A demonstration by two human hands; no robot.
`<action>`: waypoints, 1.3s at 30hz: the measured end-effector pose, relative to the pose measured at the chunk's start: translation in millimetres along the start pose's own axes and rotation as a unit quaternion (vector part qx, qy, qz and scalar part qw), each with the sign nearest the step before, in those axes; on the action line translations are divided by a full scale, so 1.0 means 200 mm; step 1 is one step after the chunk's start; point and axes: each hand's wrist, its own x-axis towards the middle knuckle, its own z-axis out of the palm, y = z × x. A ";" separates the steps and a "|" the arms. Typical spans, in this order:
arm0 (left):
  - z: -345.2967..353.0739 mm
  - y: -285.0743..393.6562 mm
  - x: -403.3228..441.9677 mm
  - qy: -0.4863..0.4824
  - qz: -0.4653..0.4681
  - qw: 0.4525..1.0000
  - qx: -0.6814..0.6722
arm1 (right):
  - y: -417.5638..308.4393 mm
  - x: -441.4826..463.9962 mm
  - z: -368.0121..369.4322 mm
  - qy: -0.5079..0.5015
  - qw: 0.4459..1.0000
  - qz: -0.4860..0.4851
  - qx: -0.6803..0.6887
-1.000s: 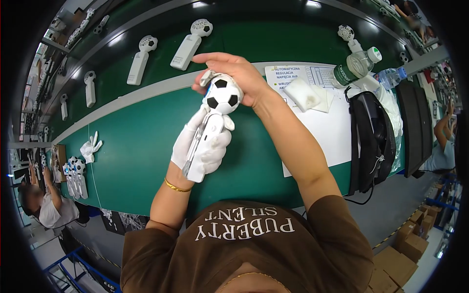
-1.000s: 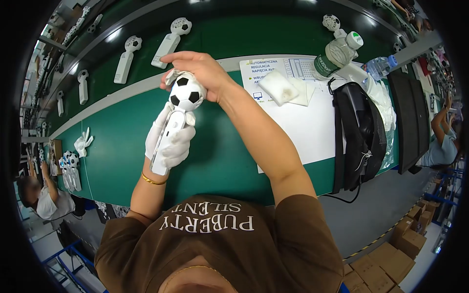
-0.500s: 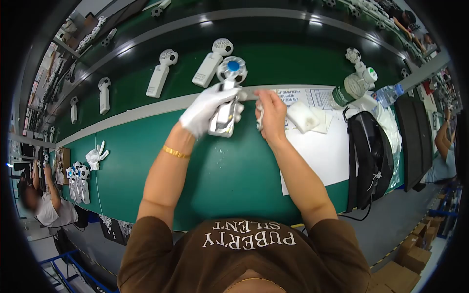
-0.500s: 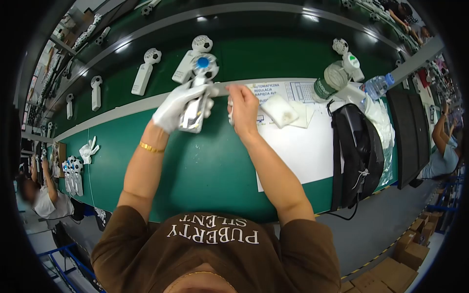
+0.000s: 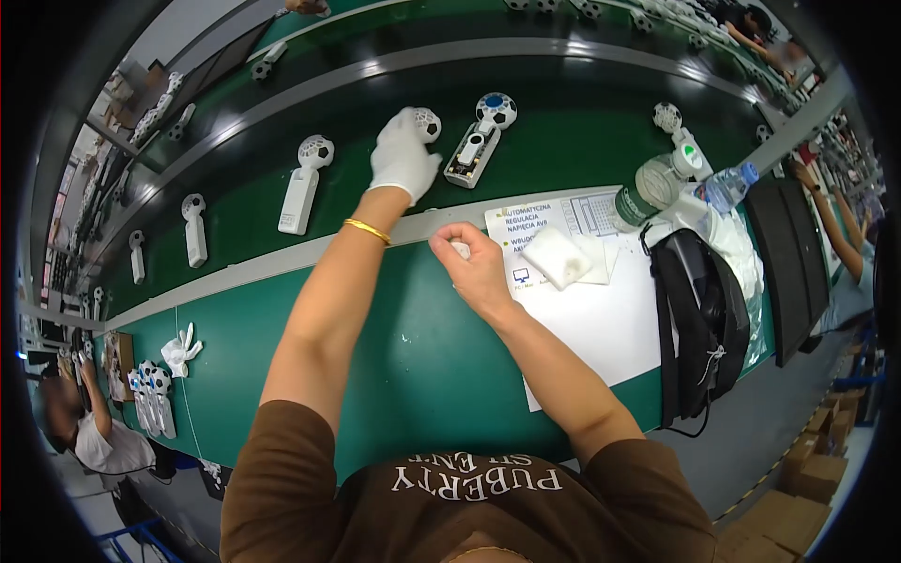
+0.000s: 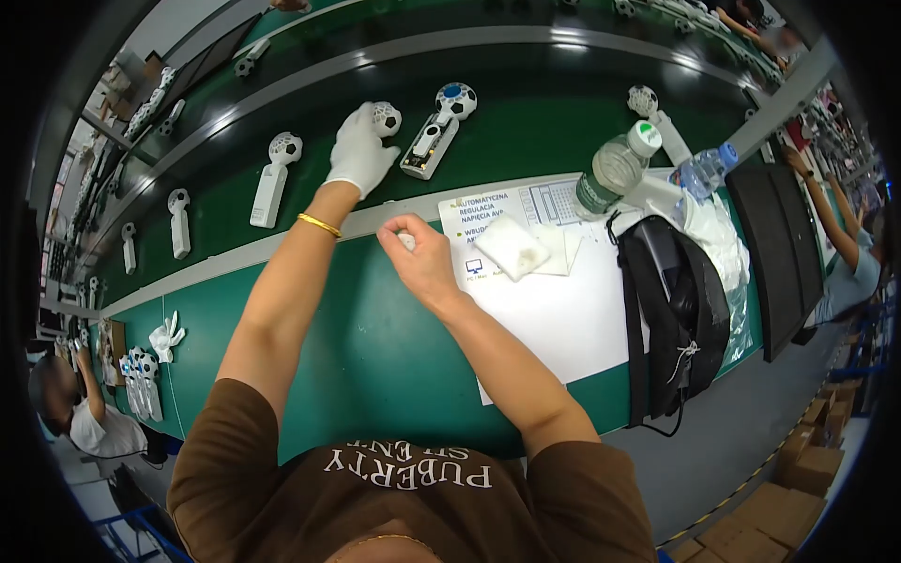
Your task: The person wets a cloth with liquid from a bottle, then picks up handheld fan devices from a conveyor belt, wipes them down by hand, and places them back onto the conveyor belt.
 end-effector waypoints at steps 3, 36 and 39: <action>-0.03 -0.10 -0.03 -0.120 -0.076 0.990 0.002 | 0.03 0.01 0.01 0.013 0.999 -0.042 -0.009; -0.68 0.07 -1.03 -0.268 -0.259 0.729 -0.574 | -0.43 0.23 0.15 -0.435 0.882 0.159 0.091; -0.69 0.06 -1.03 -0.295 -0.261 0.634 -0.666 | -0.34 0.22 0.13 -0.434 0.853 0.184 0.224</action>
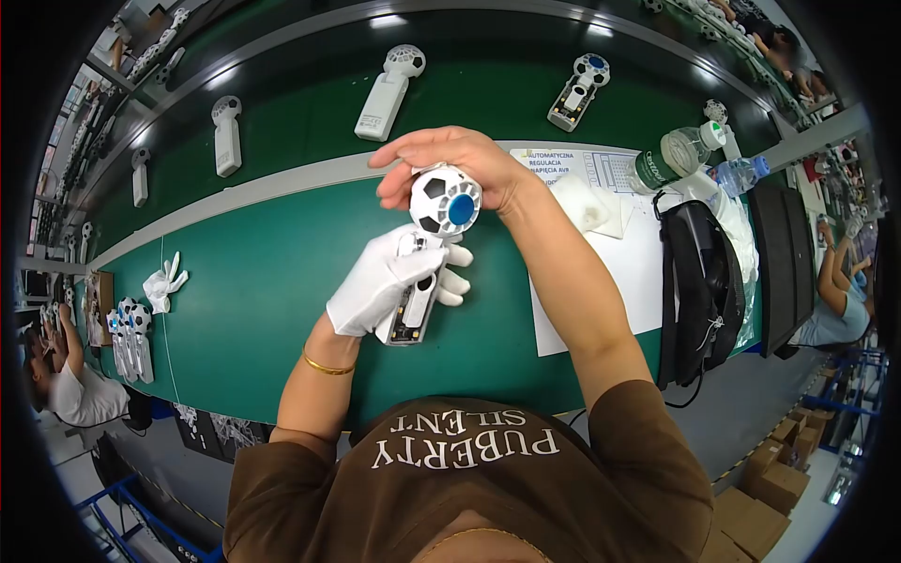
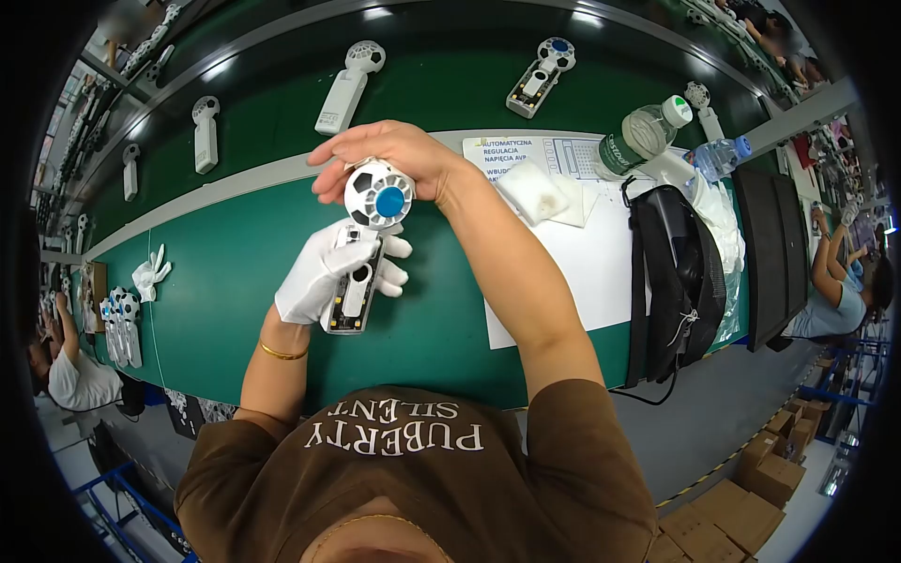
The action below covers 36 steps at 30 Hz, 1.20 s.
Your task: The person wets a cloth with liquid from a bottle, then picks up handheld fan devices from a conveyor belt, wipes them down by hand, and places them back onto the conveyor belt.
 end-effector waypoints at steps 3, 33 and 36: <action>-0.02 0.00 0.03 -0.046 -0.050 0.993 -0.099 | 0.08 -0.01 0.02 0.035 0.991 -0.105 0.080; -0.45 0.36 0.62 0.118 0.013 0.991 0.069 | 0.37 -0.18 -0.14 0.398 0.871 -0.183 -0.224; -0.58 0.41 0.86 0.231 0.084 0.898 0.364 | 0.37 -0.17 -0.12 0.394 0.860 -0.183 -0.269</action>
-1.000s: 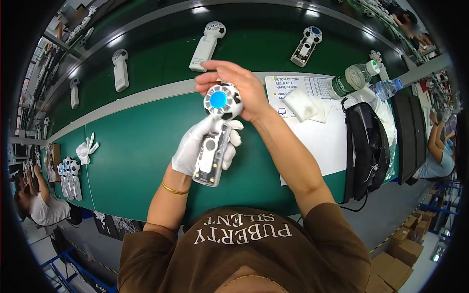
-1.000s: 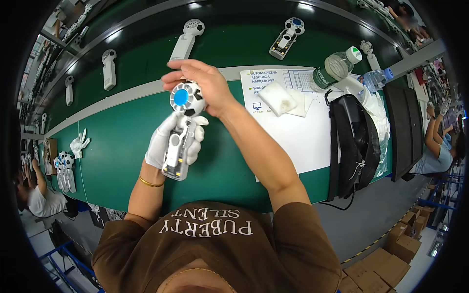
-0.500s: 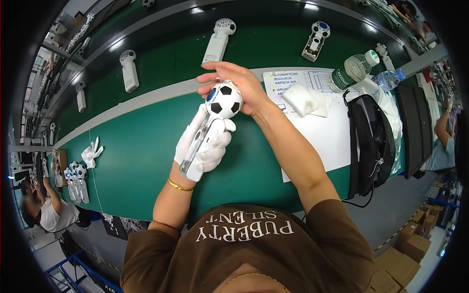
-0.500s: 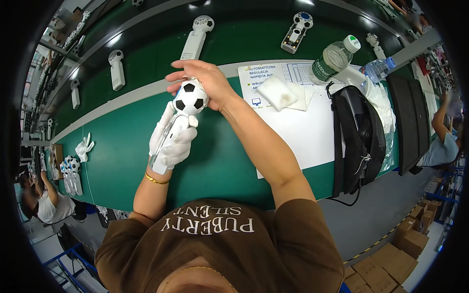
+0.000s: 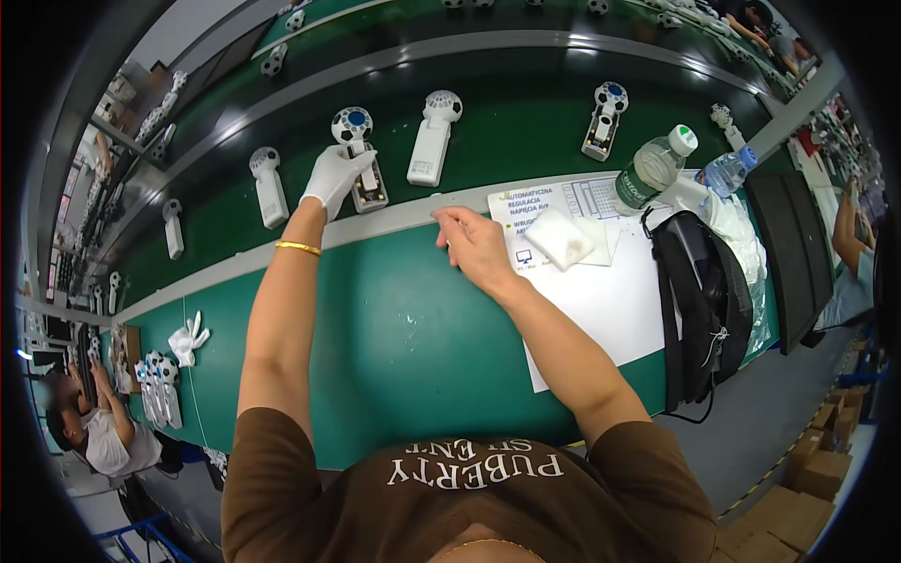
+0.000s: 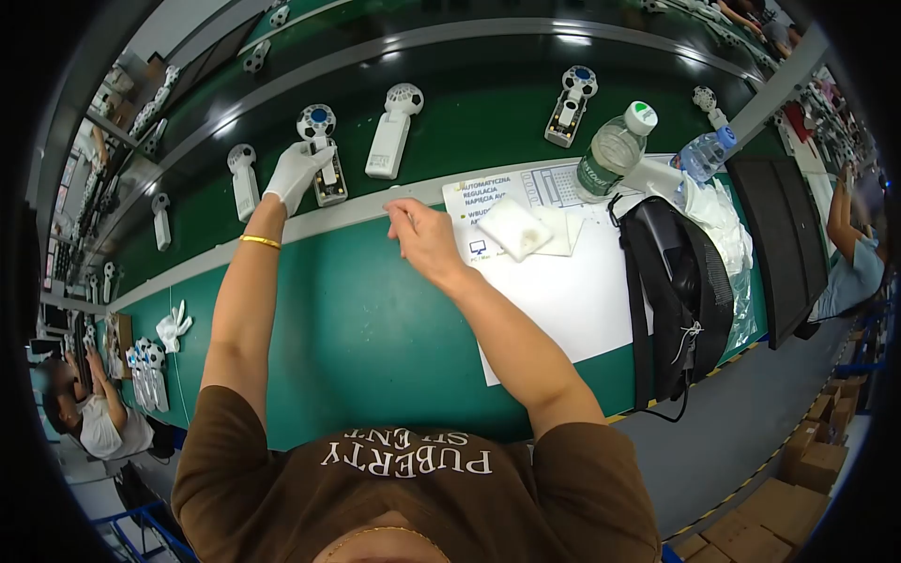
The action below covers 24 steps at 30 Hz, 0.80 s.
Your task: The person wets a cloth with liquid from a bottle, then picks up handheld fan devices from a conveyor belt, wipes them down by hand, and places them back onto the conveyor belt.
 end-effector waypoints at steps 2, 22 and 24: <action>0.06 0.01 0.07 0.122 0.045 0.985 0.116 | 0.02 0.01 0.00 -0.002 1.000 -0.004 0.007; 0.34 0.25 -0.24 -0.187 -0.053 0.929 -0.316 | 0.00 0.03 -0.02 0.011 0.995 0.039 0.086; 0.25 0.17 -0.39 -0.170 -0.055 0.926 -0.334 | 0.03 0.04 -0.04 0.026 0.990 0.034 0.132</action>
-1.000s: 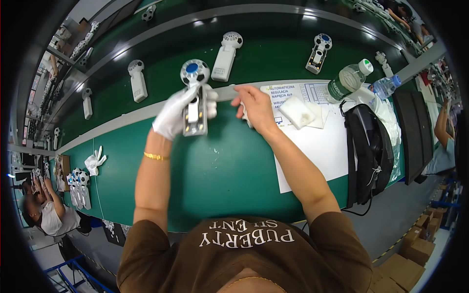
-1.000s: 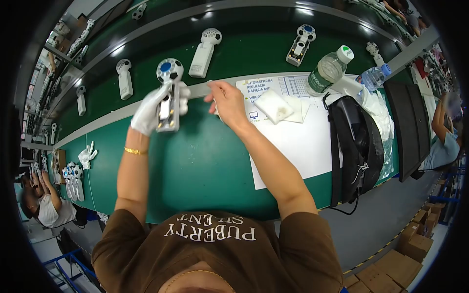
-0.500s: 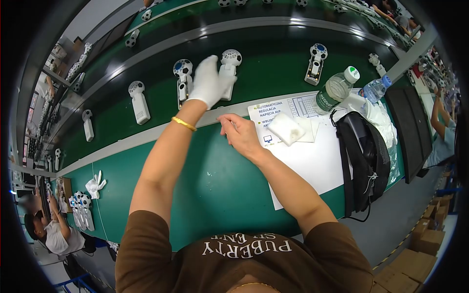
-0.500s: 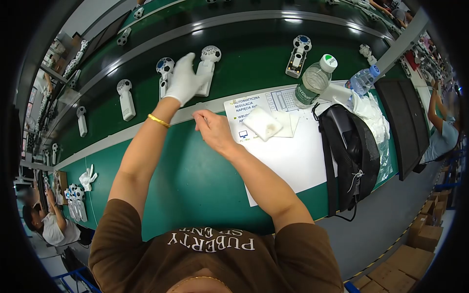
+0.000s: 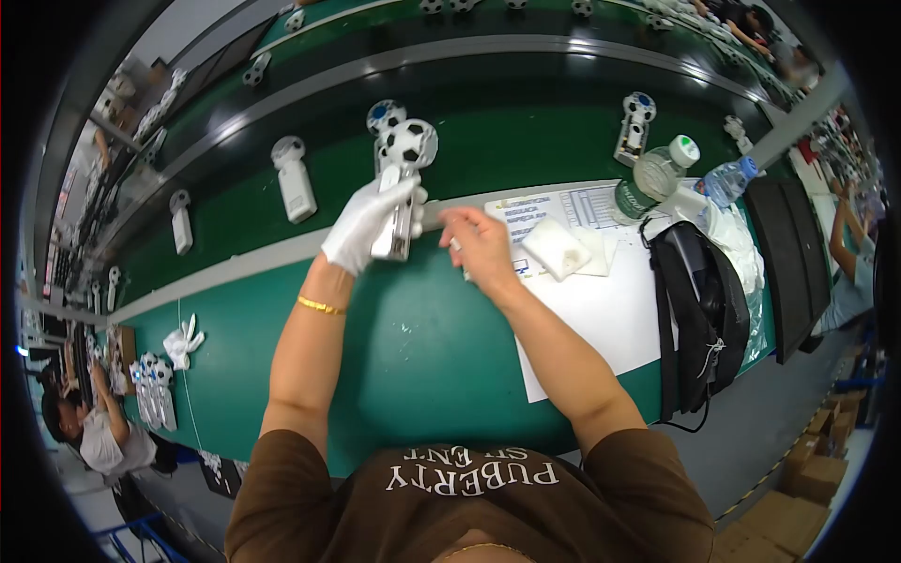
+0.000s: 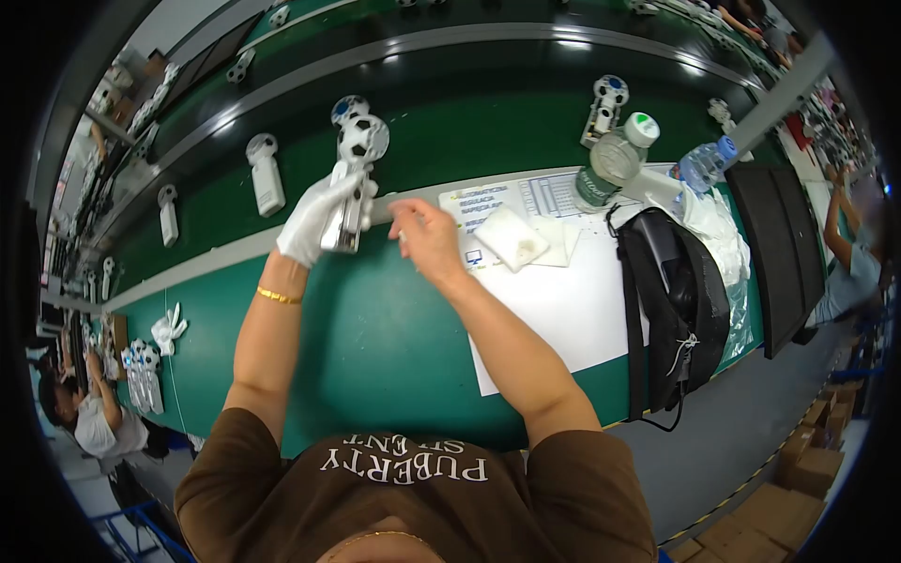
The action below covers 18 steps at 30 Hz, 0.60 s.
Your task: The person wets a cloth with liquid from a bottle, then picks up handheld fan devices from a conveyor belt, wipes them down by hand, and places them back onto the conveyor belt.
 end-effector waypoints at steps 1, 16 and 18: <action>-0.01 0.00 -0.11 0.012 -0.031 0.999 0.013 | 0.01 0.01 0.00 0.005 1.000 0.000 0.022; 0.07 -0.35 -0.55 0.123 0.016 0.932 0.341 | -0.11 -0.08 0.31 -0.054 0.794 -0.486 -0.360; 0.06 -0.38 -0.54 0.133 -0.021 0.931 0.340 | -0.05 -0.04 0.33 -0.056 0.789 -0.481 -0.377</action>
